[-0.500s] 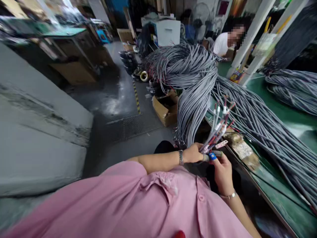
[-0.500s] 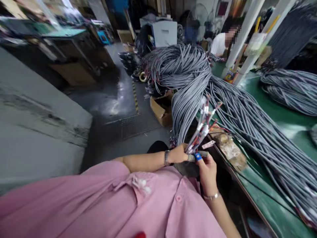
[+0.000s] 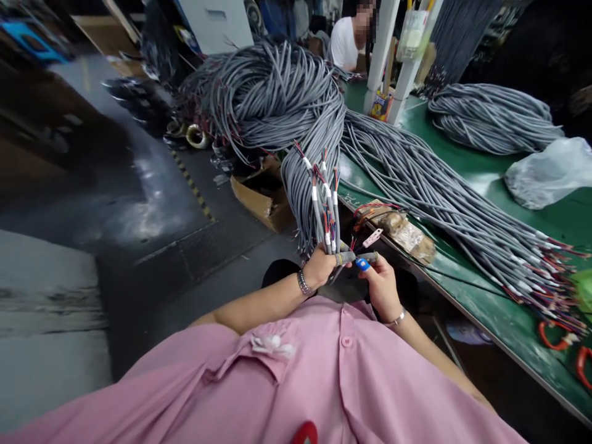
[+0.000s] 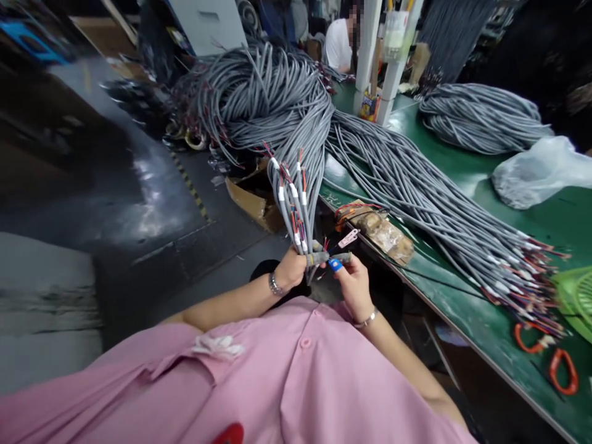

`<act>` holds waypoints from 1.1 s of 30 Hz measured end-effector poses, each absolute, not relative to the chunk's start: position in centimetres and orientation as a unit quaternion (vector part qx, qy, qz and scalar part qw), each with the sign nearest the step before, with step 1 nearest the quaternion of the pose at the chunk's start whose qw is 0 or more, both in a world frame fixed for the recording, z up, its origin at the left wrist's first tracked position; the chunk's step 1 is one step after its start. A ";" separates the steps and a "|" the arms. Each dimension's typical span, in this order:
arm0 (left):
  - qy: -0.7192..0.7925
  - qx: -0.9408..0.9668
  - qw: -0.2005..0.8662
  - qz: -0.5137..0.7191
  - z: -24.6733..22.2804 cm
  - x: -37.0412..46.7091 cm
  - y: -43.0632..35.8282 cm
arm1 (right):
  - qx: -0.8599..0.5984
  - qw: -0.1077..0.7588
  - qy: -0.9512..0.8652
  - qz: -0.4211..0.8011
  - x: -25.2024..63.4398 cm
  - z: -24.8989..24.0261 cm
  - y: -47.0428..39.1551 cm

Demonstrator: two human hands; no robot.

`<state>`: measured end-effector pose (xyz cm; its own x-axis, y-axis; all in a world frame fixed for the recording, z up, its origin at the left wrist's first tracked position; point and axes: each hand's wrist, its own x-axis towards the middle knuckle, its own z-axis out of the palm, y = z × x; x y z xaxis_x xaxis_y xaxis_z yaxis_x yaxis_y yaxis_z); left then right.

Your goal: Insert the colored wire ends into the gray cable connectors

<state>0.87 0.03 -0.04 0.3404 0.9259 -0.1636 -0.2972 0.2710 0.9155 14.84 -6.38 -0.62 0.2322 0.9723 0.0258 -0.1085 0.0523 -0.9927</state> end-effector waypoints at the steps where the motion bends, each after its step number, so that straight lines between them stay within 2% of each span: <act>1: 0.374 0.424 0.703 0.432 -0.1 0.9 0.0 | -0.513 0.591 -0.420 0.460 14.9 -0.6 -6.3; 8: 0.379 0.508 0.669 0.388 -0.7 0.6 -0.2 | -0.497 0.565 -0.420 0.506 14.9 -0.1 -5.5; 12: 0.383 0.532 0.656 0.375 -0.9 0.5 -0.2 | -0.495 0.585 -0.385 0.514 14.4 0.0 -5.3; 33: 0.394 0.448 0.700 0.392 -0.2 0.8 0.1 | -0.423 0.619 -0.284 0.598 15.2 -1.9 -5.9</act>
